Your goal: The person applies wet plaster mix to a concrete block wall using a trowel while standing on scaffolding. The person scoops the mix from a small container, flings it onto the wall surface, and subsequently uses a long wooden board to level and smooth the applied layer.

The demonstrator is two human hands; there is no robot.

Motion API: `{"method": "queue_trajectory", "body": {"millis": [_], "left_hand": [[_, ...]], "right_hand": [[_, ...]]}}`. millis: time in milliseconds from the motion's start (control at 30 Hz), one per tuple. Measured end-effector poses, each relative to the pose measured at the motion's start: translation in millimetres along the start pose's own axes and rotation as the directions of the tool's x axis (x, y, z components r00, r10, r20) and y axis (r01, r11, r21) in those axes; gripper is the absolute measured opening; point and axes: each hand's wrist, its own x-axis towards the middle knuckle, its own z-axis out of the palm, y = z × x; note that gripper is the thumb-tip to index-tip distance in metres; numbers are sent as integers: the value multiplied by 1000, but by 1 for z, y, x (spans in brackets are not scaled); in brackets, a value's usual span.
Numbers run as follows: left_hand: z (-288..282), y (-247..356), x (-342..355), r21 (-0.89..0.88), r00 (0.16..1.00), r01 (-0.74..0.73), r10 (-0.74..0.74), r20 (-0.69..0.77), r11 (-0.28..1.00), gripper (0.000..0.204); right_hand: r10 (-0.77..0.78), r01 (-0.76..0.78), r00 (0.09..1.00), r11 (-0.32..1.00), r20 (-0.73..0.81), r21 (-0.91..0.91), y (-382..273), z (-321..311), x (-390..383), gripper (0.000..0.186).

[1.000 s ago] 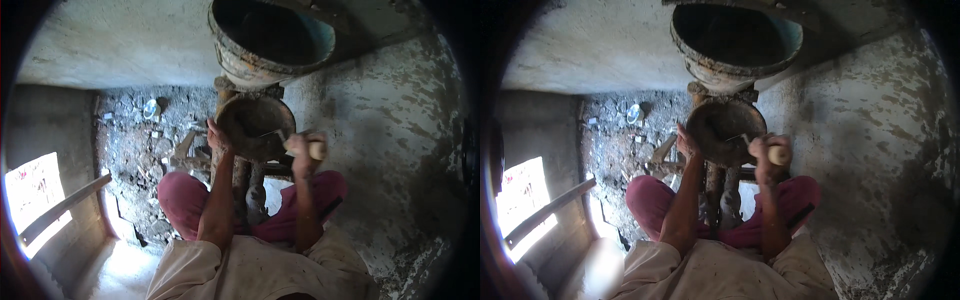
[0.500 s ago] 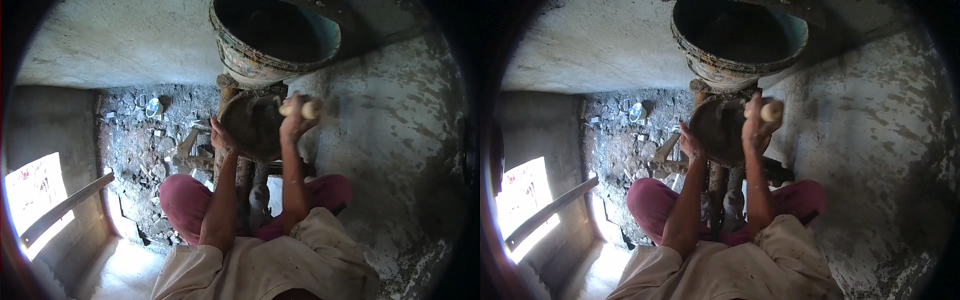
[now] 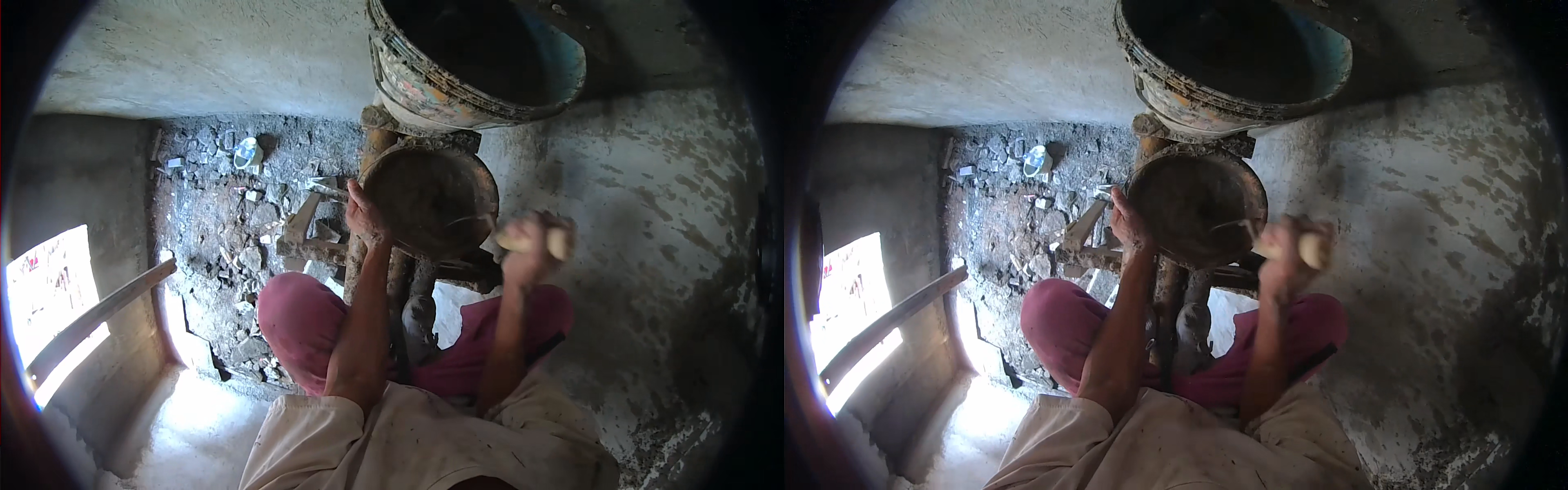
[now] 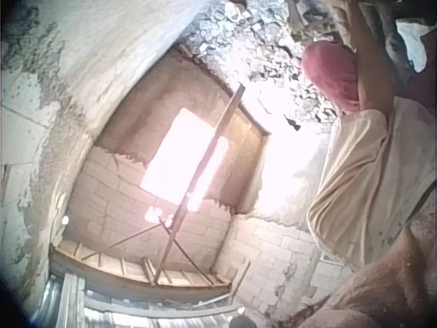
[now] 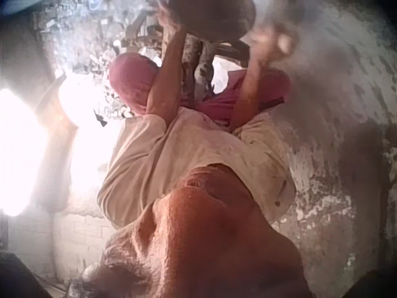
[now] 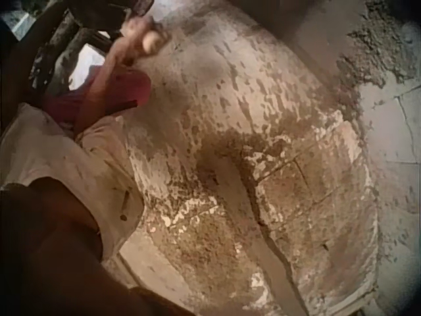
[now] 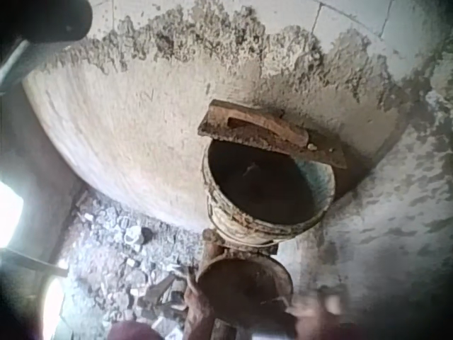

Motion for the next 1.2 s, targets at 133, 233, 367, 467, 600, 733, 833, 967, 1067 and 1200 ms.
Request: {"method": "queue_trajectory", "body": {"millis": [133, 233, 367, 467, 600, 733, 833, 967, 1067, 1200], "left_hand": [[6, 1, -4, -33, 998, -29, 28, -50, 999, 63], [13, -13, 20, -89, 984, -113, 99, -148, 990, 63], [3, 5, -9, -15, 999, -40, 40, -1, 999, 65], [6, -7, 5, -87, 999, -48, 46, -29, 995, 66], [-3, -13, 4, -116, 997, -13, 22, 76, 993, 68], [-4, -5, 2, -8, 996, -22, 23, 82, 1000, 69], [-3, -11, 10, -77, 994, -23, 31, 107, 997, 69], [-3, -19, 17, 15, 999, 16, -17, 47, 1000, 68], [6, -7, 0, 23, 998, 5, -6, 69, 1000, 68], [1, -16, 15, 54, 1000, 30, -30, 4, 998, 69]], "right_hand": [[46, -9, 995, 929, 91, -371, 72, 47, 24, 18], [-5, 4, 986, 1000, 166, 5, 39, 84, 31, 16], [-48, 19, 986, 984, 159, 179, 46, 74, 29, 21], [-170, 192, 888, 981, 427, -7, 90, 82, -6, 21], [-129, 468, 396, 880, 909, -79, 66, 53, -23, 20], [-118, 552, 287, 831, 951, -64, 36, 32, 4, 21], [7, 117, 675, 986, 738, -117, -13, 30, 23, 19], [77, -45, 886, 996, 457, -82, -17, 34, 16, 16], [-278, 462, 869, 752, 410, -470, 86, 32, 34, 17], [-8, 66, 973, 967, 231, -247, 25, 91, 34, 20]]}}
